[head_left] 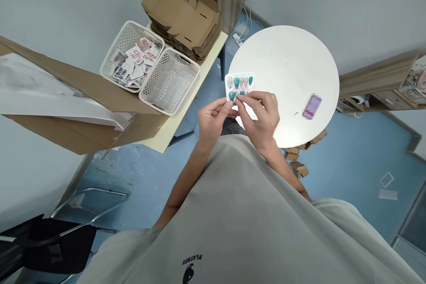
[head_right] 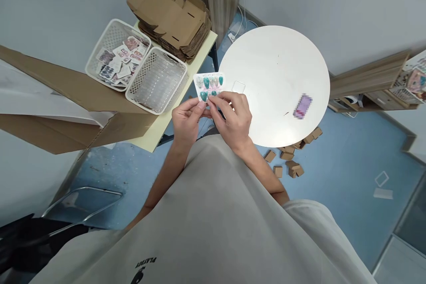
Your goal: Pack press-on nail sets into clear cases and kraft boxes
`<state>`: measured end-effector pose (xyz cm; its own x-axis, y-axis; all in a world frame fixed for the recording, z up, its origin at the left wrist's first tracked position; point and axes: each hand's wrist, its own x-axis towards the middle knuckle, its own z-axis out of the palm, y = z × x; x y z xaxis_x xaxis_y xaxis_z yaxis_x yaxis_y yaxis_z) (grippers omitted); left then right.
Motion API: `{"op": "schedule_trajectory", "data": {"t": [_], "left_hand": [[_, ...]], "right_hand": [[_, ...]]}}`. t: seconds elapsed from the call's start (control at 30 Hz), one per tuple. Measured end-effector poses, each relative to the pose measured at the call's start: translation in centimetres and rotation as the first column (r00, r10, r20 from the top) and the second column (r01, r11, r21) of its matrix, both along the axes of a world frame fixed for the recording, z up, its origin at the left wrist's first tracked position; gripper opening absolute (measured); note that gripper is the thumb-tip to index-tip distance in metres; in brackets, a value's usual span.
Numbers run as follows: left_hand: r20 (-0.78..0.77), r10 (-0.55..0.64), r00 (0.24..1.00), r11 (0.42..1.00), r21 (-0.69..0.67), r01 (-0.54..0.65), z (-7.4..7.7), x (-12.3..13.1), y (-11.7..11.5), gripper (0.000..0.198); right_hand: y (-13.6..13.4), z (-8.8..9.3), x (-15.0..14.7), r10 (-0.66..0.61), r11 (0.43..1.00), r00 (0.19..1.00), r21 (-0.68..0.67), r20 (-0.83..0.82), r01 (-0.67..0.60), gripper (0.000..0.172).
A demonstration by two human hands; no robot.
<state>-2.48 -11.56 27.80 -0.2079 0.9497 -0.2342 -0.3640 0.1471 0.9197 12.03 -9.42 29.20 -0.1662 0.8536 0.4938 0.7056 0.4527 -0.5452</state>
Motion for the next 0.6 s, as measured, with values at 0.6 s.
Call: {"op": "schedule_trajectory", "data": {"t": [0.6], "left_hand": [[-0.334, 0.127, 0.934, 0.975, 0.218, -0.054, 0.3, -0.8, -1.3, 0.045]], "right_hand": [[-0.8, 0.3, -1.3, 0.022, 0.973, 0.967, -0.219, -0.252, -0.079, 0.039]]}}
